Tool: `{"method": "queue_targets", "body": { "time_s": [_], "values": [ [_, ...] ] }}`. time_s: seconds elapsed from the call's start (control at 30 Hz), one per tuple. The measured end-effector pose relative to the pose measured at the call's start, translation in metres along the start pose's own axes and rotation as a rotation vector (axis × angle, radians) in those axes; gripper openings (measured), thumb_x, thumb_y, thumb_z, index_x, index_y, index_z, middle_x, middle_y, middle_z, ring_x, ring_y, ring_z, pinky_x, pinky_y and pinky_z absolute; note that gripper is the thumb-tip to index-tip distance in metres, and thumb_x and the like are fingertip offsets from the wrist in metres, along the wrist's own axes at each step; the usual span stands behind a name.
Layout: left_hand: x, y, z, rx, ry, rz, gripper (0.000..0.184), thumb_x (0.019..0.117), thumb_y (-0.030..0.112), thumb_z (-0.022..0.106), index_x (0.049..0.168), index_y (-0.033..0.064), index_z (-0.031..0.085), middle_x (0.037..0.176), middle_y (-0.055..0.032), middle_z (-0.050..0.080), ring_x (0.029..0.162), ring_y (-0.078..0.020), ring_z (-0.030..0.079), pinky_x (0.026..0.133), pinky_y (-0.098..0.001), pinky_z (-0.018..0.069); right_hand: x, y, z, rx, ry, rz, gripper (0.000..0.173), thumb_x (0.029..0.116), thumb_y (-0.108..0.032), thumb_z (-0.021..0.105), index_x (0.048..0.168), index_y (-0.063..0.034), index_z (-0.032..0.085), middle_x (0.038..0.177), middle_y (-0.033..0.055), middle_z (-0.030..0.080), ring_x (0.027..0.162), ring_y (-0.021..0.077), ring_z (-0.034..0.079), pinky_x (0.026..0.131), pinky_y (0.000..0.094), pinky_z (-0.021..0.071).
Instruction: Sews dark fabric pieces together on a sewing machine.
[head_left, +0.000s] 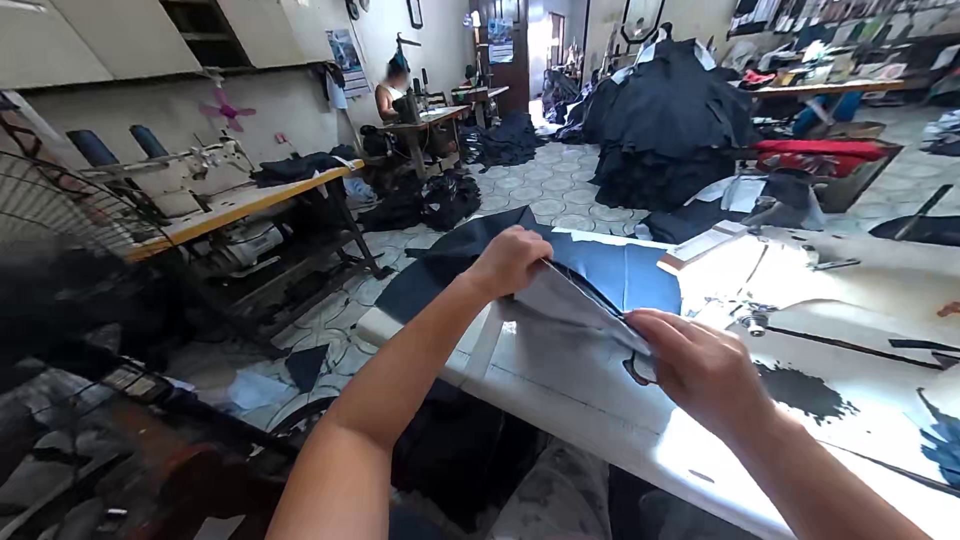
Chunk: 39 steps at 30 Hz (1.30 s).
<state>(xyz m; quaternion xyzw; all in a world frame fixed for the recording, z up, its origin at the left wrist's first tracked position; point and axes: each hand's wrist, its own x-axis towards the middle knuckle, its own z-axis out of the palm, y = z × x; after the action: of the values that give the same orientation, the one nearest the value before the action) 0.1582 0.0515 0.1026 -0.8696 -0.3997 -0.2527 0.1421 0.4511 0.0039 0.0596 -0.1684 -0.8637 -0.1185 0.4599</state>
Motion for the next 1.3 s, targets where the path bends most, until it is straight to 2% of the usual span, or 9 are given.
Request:
{"method": "queue_targets", "body": {
  "time_s": [0.1,0.23,0.43,0.57,0.67,0.77,0.93,1.07,1.3],
  "values": [
    [-0.025,0.054,-0.037,0.006,-0.075,0.014,0.01,0.0821,0.002,0.072,0.089,0.0068,0.077,0.084,-0.0095,0.072,0.083,-0.0271,0.071,0.078,-0.052,0.0566,-0.034,-0.006,-0.043,0.256,-0.162,-0.041,0.024,0.1018,-0.015,0.047,0.101,-0.0096,0.071,0.087,0.0081,0.074,0.073,0.0162,0.07,0.064,0.0299,0.0564],
    [-0.056,0.105,-0.03,-0.413,-0.811,-0.043,0.028,0.0909,0.024,0.078,0.108,0.0015,0.077,0.083,-0.0145,0.072,0.077,-0.0275,0.068,0.074,-0.0509,0.0553,-0.091,-0.014,-0.065,0.455,-0.431,0.225,0.039,0.104,-0.041,0.052,0.106,-0.0111,0.076,0.097,0.003,0.075,0.091,0.0078,0.071,0.081,0.025,0.0578],
    [-0.005,0.109,0.08,-0.438,-0.277,0.079,0.027,0.1013,0.014,0.057,0.084,-0.0013,0.071,0.087,-0.0134,0.068,0.088,-0.0248,0.067,0.083,-0.0427,0.0553,-0.131,-0.031,0.007,0.041,-0.58,0.747,0.066,0.1069,-0.048,0.039,0.152,-0.0002,0.047,0.159,0.0234,0.041,0.152,0.0413,0.031,0.123,0.063,0.022],
    [0.006,0.122,0.146,-0.253,-0.539,-0.129,0.055,0.1095,0.046,0.038,0.155,0.017,0.047,0.166,-0.0122,0.035,0.155,-0.0382,0.025,0.117,-0.0734,0.0175,-0.134,-0.051,0.024,-0.049,-0.727,0.892,0.073,0.1049,-0.054,0.04,0.159,-0.0046,0.037,0.167,0.0204,0.029,0.156,0.0368,0.023,0.123,0.0607,0.0222],
    [-0.004,0.119,0.173,-0.236,-0.629,-0.097,0.064,0.1058,0.059,0.032,0.163,0.0314,0.031,0.172,-0.0073,0.019,0.158,-0.0415,0.008,0.112,-0.0828,0.0052,-0.122,-0.061,0.015,-0.038,-0.86,0.937,0.074,0.1068,-0.053,0.037,0.162,-0.0042,0.028,0.169,0.0211,0.022,0.158,0.0359,0.015,0.125,0.0608,0.0116],
    [-0.005,0.115,0.165,-0.264,-0.675,-0.06,0.064,0.1053,0.061,0.032,0.163,0.0329,0.031,0.173,-0.0055,0.018,0.159,-0.0395,0.004,0.112,-0.082,0.0016,-0.116,-0.057,0.014,-0.079,-0.679,0.899,0.059,0.1076,-0.045,0.04,0.145,-0.0026,0.057,0.148,0.0229,0.055,0.142,0.0385,0.048,0.116,0.059,0.0345],
    [-0.028,0.12,0.136,-0.317,-0.496,-0.02,0.051,0.1066,0.037,0.05,0.152,0.0148,0.051,0.157,-0.0133,0.048,0.146,-0.037,0.043,0.114,-0.0657,0.0326,-0.133,-0.028,0.019,-0.137,-0.641,0.886,0.059,0.1072,-0.049,0.038,0.153,-0.0131,0.05,0.16,0.0179,0.042,0.151,0.0378,0.034,0.12,0.0637,0.0237],
    [-0.089,0.118,0.072,-0.379,-0.032,-0.199,0.02,0.0964,0.017,0.063,0.093,0.002,0.076,0.086,-0.0105,0.072,0.08,-0.0199,0.07,0.074,-0.0388,0.0587,-0.145,-0.027,0.004,0.158,-0.224,0.942,0.046,0.1035,-0.025,0.055,0.142,-0.0007,0.058,0.143,0.0189,0.06,0.131,0.0293,0.058,0.108,0.0524,0.0461],
    [-0.253,0.084,-0.012,-0.262,-0.631,-1.098,0.013,0.0974,0.011,0.07,0.096,0.0012,0.078,0.089,-0.0176,0.074,0.085,-0.0321,0.07,0.085,-0.0584,0.054,-0.171,0.017,-0.028,0.404,-0.011,1.027,0.037,0.1024,-0.011,0.052,0.138,0.0012,0.052,0.125,0.0058,0.061,0.111,0.0067,0.061,0.098,0.0272,0.0525]
  ]
}}
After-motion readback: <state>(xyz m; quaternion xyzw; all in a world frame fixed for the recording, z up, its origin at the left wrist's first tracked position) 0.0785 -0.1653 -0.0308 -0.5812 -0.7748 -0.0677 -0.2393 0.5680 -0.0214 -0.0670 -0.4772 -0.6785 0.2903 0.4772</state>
